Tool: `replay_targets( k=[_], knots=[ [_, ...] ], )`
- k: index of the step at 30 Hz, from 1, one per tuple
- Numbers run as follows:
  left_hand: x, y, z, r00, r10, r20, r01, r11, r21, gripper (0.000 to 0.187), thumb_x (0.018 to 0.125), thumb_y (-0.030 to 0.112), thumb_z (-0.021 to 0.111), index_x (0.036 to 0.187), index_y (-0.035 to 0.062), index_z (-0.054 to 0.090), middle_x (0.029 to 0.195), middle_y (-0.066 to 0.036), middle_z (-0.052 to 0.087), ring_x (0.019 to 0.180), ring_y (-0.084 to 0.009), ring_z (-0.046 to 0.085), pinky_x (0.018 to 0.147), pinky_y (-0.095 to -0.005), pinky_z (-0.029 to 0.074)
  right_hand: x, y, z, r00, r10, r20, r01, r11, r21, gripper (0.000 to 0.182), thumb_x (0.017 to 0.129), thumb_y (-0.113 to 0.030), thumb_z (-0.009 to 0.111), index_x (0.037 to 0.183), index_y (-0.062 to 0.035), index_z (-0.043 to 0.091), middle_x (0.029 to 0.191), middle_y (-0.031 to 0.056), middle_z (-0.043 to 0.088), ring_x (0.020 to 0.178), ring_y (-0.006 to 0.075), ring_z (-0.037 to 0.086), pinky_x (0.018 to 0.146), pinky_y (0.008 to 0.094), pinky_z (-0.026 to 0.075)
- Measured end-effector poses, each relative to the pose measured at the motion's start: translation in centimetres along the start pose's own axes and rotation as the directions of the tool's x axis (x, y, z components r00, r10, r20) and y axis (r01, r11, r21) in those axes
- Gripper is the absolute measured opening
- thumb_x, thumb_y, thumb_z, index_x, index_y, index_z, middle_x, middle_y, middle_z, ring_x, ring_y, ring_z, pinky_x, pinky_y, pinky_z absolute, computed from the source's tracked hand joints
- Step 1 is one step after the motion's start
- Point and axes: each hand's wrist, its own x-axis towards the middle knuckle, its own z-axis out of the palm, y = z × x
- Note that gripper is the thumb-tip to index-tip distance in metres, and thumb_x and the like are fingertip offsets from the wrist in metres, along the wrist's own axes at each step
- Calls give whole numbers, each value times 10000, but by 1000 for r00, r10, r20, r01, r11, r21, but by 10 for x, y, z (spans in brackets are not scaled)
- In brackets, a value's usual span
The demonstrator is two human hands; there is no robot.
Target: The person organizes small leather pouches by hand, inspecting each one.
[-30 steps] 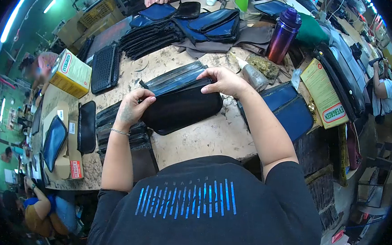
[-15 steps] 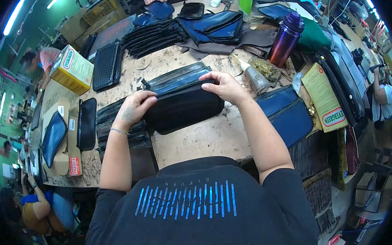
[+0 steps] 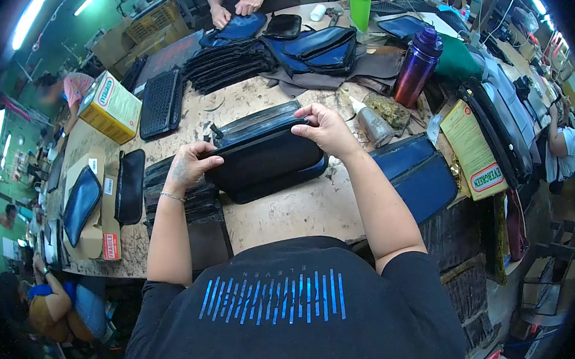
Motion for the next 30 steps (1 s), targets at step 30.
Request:
replay_targets(
  k=[30],
  knots=[
    [-12, -13, 12, 995, -9, -102, -68, 687, -724, 499, 676, -100, 625, 1136, 46, 500, 1001, -56, 530, 831, -112, 558, 714, -210, 477, -6, 6, -8, 993, 116, -28, -90, 878, 469, 193, 804, -36, 573, 982, -14, 503, 826, 65, 612, 683, 101, 588, 626, 208, 485]
  ],
)
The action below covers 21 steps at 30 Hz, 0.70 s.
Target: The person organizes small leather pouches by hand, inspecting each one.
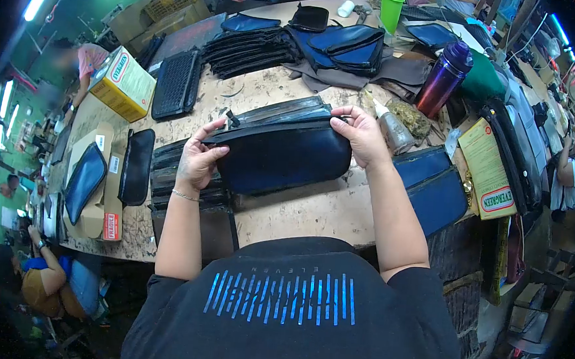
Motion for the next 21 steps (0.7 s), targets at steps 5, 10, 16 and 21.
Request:
replay_targets(
  k=[5, 10, 16, 21],
  knots=[
    [-9, -35, 12, 996, 8, -89, 39, 855, 518, 463, 658, -4, 682, 1094, 45, 533, 1011, -86, 527, 890, -165, 541, 745, -275, 462, 4, 19, -21, 998, 24, -54, -51, 809, -585, 294, 800, -125, 585, 1062, -37, 484, 956, 117, 573, 886, 182, 566, 763, 296, 459],
    [-16, -56, 28, 905, 408, 117, -217, 207, 954, 411, 677, 151, 686, 1056, 60, 558, 1074, -136, 502, 948, -281, 487, 807, -353, 424, -20, 55, -2, 891, -442, 101, 50, -127, -991, 406, 718, -199, 632, 1088, -91, 505, 1152, 164, 438, 1065, 332, 424, 826, 430, 410],
    [9, -63, 34, 913, 394, 106, -250, 334, 909, 116, 732, 115, 614, 819, 42, 635, 770, -112, 587, 786, -265, 561, 704, -331, 439, -5, 61, 31, 845, -430, 317, 342, -21, -940, 194, 697, -157, 634, 887, -128, 609, 911, 18, 527, 924, 231, 461, 740, 363, 415],
    [21, -69, 23, 931, 364, 29, -203, 450, 870, 108, 756, 114, 591, 821, 32, 618, 769, -131, 575, 759, -283, 555, 690, -336, 437, 19, 66, 25, 891, -378, 251, 292, 54, -955, 112, 712, -167, 627, 818, -134, 621, 846, 11, 515, 883, 231, 462, 732, 370, 411]
  ],
)
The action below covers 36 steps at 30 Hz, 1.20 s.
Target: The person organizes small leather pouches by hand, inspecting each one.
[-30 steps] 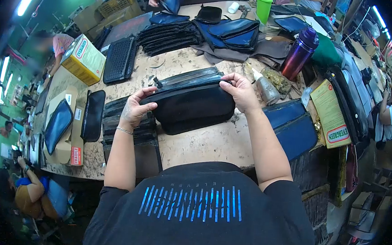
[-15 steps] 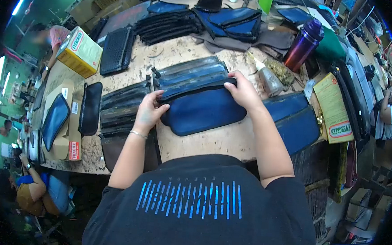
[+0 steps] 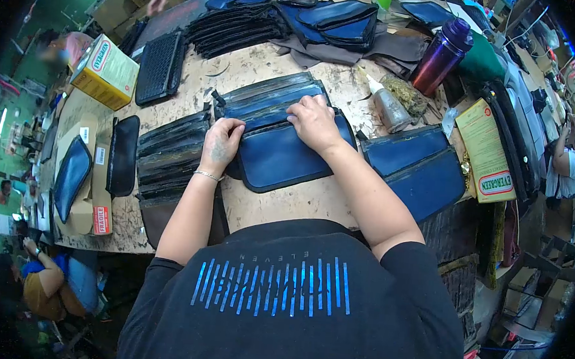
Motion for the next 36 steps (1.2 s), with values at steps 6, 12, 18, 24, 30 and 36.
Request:
replay_targets(
  k=[6, 12, 18, 24, 30, 36],
  knots=[
    [-2, 16, 0, 999, 51, -6, -50, 993, 110, 116, 758, 151, 595, 823, 59, 622, 780, -103, 564, 776, -270, 544, 690, -347, 436, 14, 10, -1, 969, 76, 235, -81, 997, 12, 74, 744, -193, 595, 775, -128, 614, 848, 23, 533, 895, 237, 476, 760, 379, 402],
    [-2, 15, 2, 996, 76, 35, -80, 991, 110, 100, 744, 147, 608, 805, 70, 631, 764, -80, 554, 767, -253, 537, 682, -338, 435, 8, 0, 3, 999, -20, 51, 24, 997, -77, 102, 767, -188, 554, 813, -112, 603, 838, 28, 539, 862, 233, 496, 743, 401, 401],
    [-4, 21, 1, 979, 178, 95, -196, 947, 252, 62, 726, 115, 601, 776, 80, 610, 772, -72, 542, 770, -260, 527, 658, -364, 431, -39, -25, 4, 890, -365, 273, 407, 906, -116, 376, 807, -329, 510, 1098, -91, 530, 1219, 58, 466, 1191, 203, 371, 963, 500, 261],
    [-4, 19, 1, 969, 222, 108, -242, 941, 237, 72, 724, 104, 590, 793, 98, 568, 805, -77, 526, 802, -270, 515, 649, -387, 435, -57, 8, -40, 979, -23, 204, 76, 964, -257, 475, 818, -375, 499, 1197, -93, 448, 1259, 65, 440, 1226, 207, 334, 961, 560, 221],
    [3, 32, -13, 946, 206, 252, -196, 979, -63, 161, 721, 10, 560, 876, 47, 538, 798, -119, 521, 752, -309, 518, 675, -362, 435, -34, 32, -60, 939, 338, -68, -341, 939, -36, 425, 725, -242, 653, 1083, -50, 525, 981, 132, 573, 922, 256, 541, 809, 355, 412],
    [-18, 52, -45, 949, 260, 178, -214, 946, -243, 133, 723, -39, 573, 849, 2, 577, 758, -111, 500, 703, -227, 520, 625, -281, 423, -32, 31, -78, 776, 299, 555, -628, 444, 639, 271, 697, -120, 687, 920, -14, 576, 749, -1, 543, 742, 89, 482, 693, 246, 398]
  ],
)
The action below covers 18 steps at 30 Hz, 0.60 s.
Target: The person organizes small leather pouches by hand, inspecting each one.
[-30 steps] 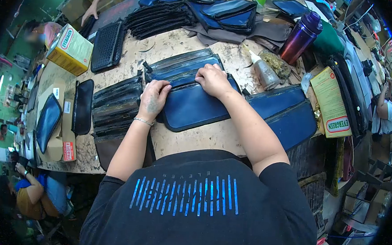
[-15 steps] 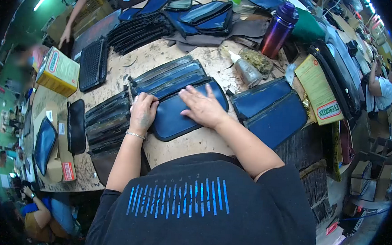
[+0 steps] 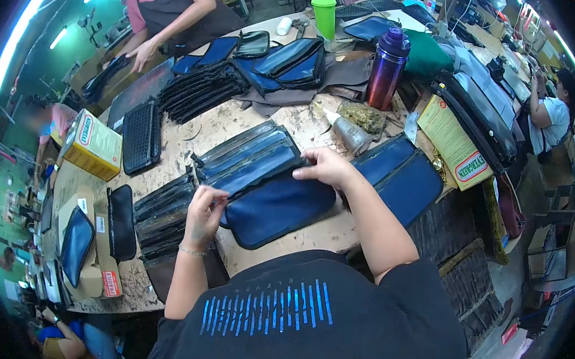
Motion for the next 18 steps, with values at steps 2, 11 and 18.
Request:
replay_targets(
  k=[2, 11, 18],
  knots=[
    [-14, 2, -3, 993, 25, -112, -23, 1000, 18, 152, 721, -38, 581, 868, 0, 578, 770, -103, 514, 699, -215, 520, 633, -278, 426, -15, -26, 7, 995, -69, 68, 84, 967, -240, 220, 703, -102, 677, 890, -37, 581, 756, -25, 541, 729, 74, 467, 684, 221, 385],
    [-73, -3, -24, 888, -181, -423, 118, 978, -172, 138, 785, 7, 555, 922, -3, 563, 823, -68, 511, 726, -138, 485, 647, -227, 404, 20, -106, -51, 848, -278, -451, 481, 762, 434, 212, 795, -91, 585, 973, 8, 523, 863, 67, 588, 784, 144, 575, 720, 292, 476],
    [-84, 4, -22, 934, -58, -353, 88, 994, 69, 81, 778, -7, 561, 858, -2, 572, 822, -81, 520, 727, -149, 502, 628, -222, 417, 41, -23, -15, 925, -108, -364, -65, 900, -432, 296, 737, -295, 659, 799, -15, 588, 709, 87, 595, 718, 205, 591, 614, 324, 467]
  ],
)
